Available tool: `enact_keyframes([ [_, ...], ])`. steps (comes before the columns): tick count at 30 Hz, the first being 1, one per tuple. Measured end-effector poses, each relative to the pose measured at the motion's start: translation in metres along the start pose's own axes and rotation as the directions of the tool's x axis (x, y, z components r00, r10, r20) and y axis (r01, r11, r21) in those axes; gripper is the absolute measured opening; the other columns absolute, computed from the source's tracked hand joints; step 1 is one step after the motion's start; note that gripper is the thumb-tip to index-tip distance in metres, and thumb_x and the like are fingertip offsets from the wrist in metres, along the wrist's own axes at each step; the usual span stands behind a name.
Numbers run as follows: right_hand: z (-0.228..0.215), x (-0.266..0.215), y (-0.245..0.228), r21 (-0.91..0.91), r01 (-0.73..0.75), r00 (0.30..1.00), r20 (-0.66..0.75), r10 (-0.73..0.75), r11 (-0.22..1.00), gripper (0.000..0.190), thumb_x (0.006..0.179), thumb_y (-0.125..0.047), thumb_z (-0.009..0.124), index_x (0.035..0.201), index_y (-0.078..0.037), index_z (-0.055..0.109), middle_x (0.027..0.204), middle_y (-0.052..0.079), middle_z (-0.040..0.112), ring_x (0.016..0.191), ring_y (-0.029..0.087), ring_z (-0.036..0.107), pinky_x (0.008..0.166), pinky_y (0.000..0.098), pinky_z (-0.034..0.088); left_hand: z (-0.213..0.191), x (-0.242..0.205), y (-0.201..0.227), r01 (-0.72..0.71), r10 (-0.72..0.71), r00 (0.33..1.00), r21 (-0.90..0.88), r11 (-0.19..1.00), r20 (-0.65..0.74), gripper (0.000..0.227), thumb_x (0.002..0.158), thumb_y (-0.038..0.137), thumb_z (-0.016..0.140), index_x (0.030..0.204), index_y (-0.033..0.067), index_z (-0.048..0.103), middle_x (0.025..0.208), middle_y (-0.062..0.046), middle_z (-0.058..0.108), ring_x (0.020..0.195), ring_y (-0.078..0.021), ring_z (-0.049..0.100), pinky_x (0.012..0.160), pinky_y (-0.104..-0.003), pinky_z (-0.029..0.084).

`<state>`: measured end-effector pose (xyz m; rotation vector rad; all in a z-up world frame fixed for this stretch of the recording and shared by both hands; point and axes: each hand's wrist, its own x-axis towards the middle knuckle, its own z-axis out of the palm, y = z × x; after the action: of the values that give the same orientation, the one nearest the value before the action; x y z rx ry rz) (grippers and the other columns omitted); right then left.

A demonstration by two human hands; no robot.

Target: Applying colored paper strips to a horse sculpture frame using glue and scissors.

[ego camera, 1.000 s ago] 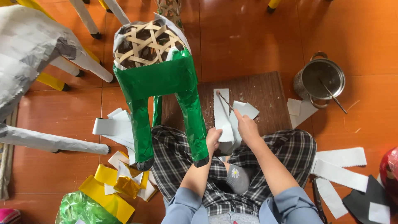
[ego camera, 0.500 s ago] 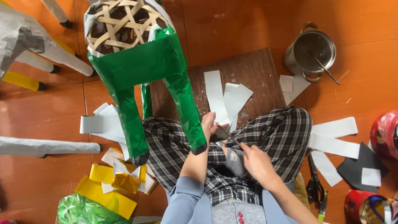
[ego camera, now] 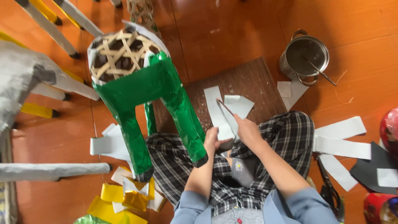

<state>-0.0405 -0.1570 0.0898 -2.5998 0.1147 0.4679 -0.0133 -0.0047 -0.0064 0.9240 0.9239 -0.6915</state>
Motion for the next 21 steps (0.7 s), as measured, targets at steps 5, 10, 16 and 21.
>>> enact_keyframes([
  [5,0.022,0.046,-0.011,-0.067,0.039,0.999,0.002,-0.039,0.997,0.057,0.086,-0.003,0.045,0.142,-0.013,0.046,0.09,0.025,0.066,0.084,0.045,0.07,0.073,0.0563,0.056,0.009,-0.012,0.006,-0.01,0.013,0.999,0.048,0.999,-0.051,0.064,0.09,0.011,0.053,0.145,-0.0111,0.026,0.146,-0.044,0.018,0.122,-0.0676,0.032,0.076,-0.08,0.04],
  [10,0.032,0.053,0.006,0.046,0.043,0.999,0.007,-0.043,0.998,0.06,0.086,0.0,0.042,0.144,-0.016,0.044,0.088,0.027,0.065,0.086,0.048,0.068,0.074,0.058,0.055,0.014,-0.017,0.007,0.016,-0.012,0.998,0.051,0.999,-0.066,0.066,0.09,0.01,0.053,0.146,-0.0113,0.024,0.148,-0.043,0.016,0.127,-0.0647,0.028,0.08,-0.078,0.039],
  [16,0.051,0.053,0.029,-0.008,0.009,0.999,-0.053,-0.009,1.0,0.068,0.089,-0.002,0.042,0.146,-0.039,0.041,0.088,0.014,0.063,0.08,0.038,0.068,0.072,0.05,0.058,0.014,-0.011,0.003,0.031,-0.029,0.998,0.036,0.999,-0.058,0.067,0.089,0.008,0.052,0.147,-0.0103,0.023,0.149,-0.043,0.012,0.127,-0.0671,0.024,0.08,-0.079,0.038],
  [21,0.055,0.036,0.043,-0.009,-0.064,0.997,-0.054,0.064,0.998,0.064,0.09,-0.006,0.042,0.141,-0.044,0.046,0.086,0.009,0.061,0.081,0.034,0.068,0.07,0.0471,0.059,0.026,-0.038,0.013,0.035,-0.036,0.998,-0.02,0.999,-0.059,0.064,0.092,0.005,0.047,0.148,-0.0121,0.02,0.148,-0.044,0.014,0.127,-0.066,0.025,0.082,-0.076,0.041],
])
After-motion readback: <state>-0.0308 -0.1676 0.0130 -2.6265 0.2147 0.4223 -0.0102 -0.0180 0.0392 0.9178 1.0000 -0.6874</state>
